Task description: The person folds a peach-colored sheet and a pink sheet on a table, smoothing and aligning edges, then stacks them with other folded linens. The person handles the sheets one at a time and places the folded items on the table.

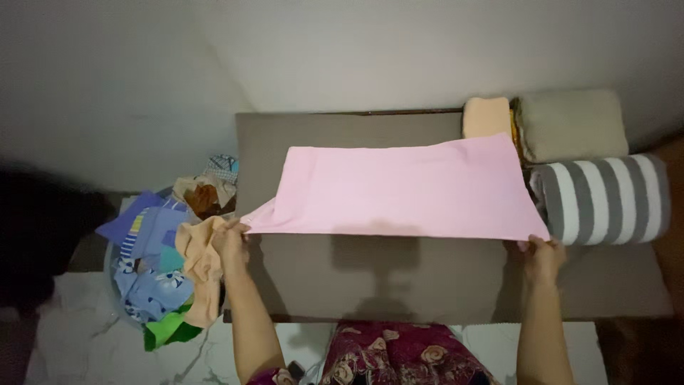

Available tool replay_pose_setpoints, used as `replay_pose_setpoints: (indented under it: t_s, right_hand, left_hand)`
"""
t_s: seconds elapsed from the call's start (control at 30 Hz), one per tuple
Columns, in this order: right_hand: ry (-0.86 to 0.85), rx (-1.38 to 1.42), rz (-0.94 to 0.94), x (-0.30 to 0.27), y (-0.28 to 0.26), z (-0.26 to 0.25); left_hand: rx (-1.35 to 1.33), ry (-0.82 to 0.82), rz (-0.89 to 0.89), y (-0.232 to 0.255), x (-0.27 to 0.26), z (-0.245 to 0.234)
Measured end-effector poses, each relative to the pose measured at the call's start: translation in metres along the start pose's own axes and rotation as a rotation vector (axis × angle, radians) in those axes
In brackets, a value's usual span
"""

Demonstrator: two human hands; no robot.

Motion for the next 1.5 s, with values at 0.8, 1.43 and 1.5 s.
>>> replay_pose_setpoints:
  t_s: [0.8, 1.43, 1.5]
  right_hand:
    - [-0.253, 0.004, -0.46, 0.13, -0.231, 0.171]
    - [-0.043, -0.449, 0.038, -0.058, -0.052, 0.013]
    - [-0.052, -0.516, 0.044, -0.064, -0.028, -0.005]
  left_hand:
    - [-0.446, -0.13, 0.523, 0.279, 0.031, 0.165]
    - [0.112, 0.101, 0.376, 0.014, -0.041, -0.036]
    - [0.283, 0.124, 0.467, -0.023, -0.038, -0.053]
Point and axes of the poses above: each hand's wrist, its own x-axis towards the middle knuckle, its own z-axis out of the palm, y = z × x, the point moved 2 cm from there along x, towards the middle knuckle, and after that the axes turned 3 degrees about -y, right-handed, at the moved point
